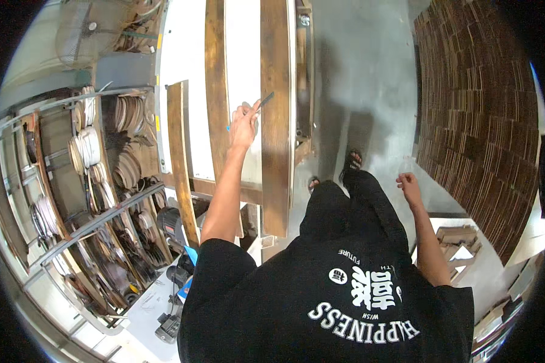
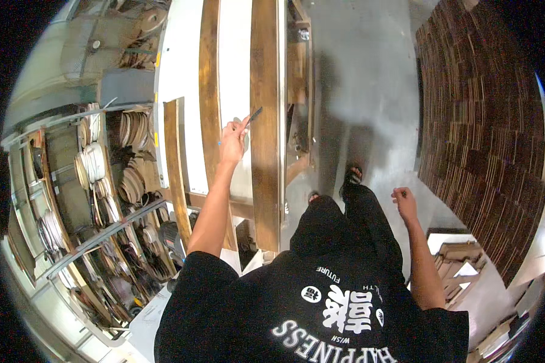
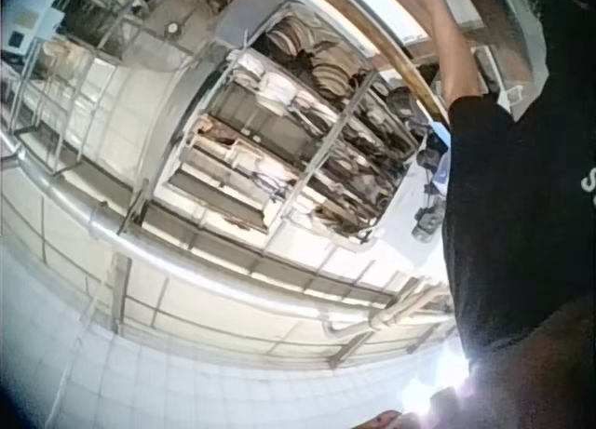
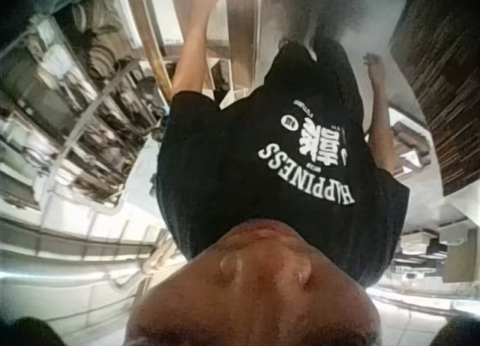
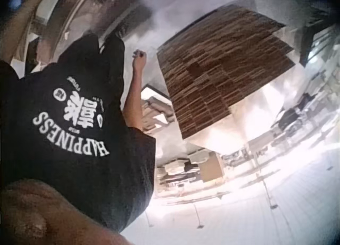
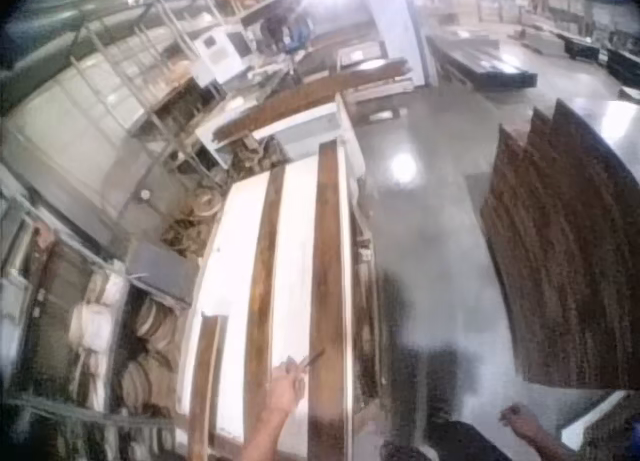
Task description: Picking up wood boards from a workbench and moving them to a stack in a furniture manufacturing facility.
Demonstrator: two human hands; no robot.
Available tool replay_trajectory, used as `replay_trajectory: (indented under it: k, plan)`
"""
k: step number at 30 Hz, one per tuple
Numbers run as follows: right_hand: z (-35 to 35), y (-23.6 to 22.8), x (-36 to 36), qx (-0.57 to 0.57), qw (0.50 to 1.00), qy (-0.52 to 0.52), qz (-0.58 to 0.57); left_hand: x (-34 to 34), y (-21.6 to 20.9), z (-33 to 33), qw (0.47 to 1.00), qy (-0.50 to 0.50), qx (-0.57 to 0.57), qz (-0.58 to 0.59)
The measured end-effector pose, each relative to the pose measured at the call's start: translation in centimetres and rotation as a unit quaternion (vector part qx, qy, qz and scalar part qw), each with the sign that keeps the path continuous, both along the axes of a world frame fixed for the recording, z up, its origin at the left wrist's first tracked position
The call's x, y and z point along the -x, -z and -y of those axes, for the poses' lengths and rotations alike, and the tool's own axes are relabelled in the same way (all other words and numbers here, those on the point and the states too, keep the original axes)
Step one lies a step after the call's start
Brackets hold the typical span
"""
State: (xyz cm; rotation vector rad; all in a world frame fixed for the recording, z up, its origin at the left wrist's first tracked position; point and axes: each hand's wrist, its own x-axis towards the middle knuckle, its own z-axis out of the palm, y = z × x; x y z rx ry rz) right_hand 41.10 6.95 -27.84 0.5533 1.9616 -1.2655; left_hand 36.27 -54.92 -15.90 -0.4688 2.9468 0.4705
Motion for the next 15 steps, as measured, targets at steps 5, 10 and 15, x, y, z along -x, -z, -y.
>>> replay_trajectory:
  k: [5, 10, 15]
  plan:
    - [-0.3, 0.3, 9.7, 0.074, 0.992, 0.074, -0.075, 5.8, 0.8, 0.8, 1.000, 0.007, -0.002, -0.008]
    - [2.4, -1.4, 18.4, 0.103, 0.988, 0.087, -0.070, 11.5, 0.5, 1.6, 1.000, -0.018, -0.014, 0.001]
    - [0.7, 0.6, 24.5, 0.070, 0.991, 0.114, -0.023, 18.6, 0.7, 2.4, 0.999, -0.028, -0.026, -0.013]
